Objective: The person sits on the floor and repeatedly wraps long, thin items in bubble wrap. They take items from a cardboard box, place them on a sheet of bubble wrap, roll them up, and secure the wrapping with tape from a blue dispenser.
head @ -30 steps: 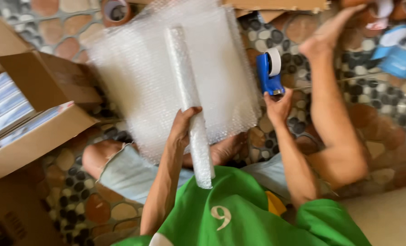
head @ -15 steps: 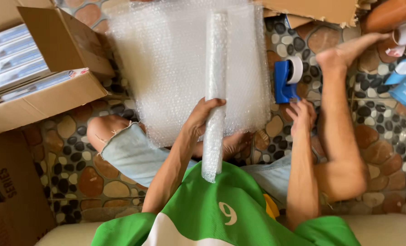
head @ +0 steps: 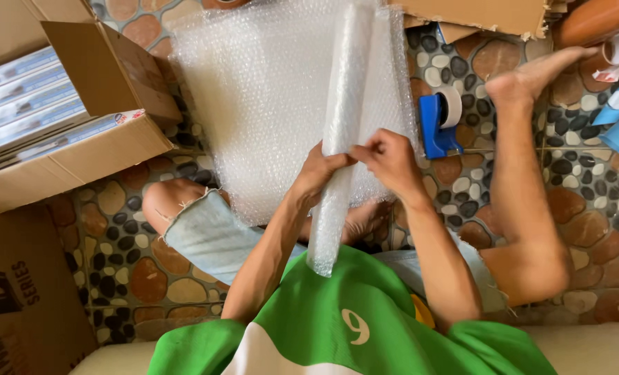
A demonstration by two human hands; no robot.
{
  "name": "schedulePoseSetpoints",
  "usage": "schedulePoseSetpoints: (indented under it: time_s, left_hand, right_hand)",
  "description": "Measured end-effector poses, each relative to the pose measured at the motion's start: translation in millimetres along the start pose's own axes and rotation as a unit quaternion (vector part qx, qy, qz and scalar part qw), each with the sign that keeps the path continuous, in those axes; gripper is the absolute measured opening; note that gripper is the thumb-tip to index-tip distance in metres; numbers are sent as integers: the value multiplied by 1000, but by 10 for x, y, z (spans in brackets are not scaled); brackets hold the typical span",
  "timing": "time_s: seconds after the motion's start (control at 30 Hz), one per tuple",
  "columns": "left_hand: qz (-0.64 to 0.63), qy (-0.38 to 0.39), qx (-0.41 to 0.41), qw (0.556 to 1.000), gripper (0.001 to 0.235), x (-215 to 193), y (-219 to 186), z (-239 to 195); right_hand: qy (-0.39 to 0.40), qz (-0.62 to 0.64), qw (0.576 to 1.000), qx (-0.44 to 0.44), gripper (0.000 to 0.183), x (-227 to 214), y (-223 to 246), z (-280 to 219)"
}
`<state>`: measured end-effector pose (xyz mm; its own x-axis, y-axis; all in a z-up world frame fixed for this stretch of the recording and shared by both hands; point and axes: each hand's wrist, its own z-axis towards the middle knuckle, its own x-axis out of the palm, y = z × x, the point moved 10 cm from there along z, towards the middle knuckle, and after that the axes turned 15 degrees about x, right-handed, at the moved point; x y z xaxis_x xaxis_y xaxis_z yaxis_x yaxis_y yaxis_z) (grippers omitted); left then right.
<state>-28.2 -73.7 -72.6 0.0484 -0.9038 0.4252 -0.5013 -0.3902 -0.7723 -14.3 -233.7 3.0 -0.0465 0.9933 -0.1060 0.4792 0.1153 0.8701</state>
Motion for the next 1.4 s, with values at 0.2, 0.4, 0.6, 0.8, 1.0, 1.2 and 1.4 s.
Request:
schedulePoseSetpoints:
  time_s: [0.2, 0.4, 0.6, 0.8, 1.0, 1.2, 1.4]
  left_hand:
    - [-36, 30, 8, 999, 69, -317, -45, -500]
    - [-161, 186, -110, 963, 55, -423, -121, -1085]
    - [368, 219, 129, 894, 74, -1069, -1416, -1374]
    - [551, -365, 138, 738, 68, -3563, -1564, -2492]
    - [759, -464, 26, 456, 76, -5109, -523, -3133]
    - [652, -396, 377, 526, 81, -4344, -2177, -2237]
    - [788, -214, 176, 550, 84, -4788, -2944, -516]
  right_hand:
    - [44, -142, 989, -14, 43, 602, 45, 120]
    - [318, 170, 932, 43, 39, 1646, -245, -380]
    - [109, 49, 993, -22, 79, 1983, -482, -350]
    - [59, -210, 959, -182, 66, 1922, -105, -61]
    - [-66, -491, 859, -129, 89, 1434, -848, 326]
    - [-156, -413, 850, -286, 77, 1245, -796, 250]
    - [35, -632, 772, -59, 130, 1314, -1525, 146]
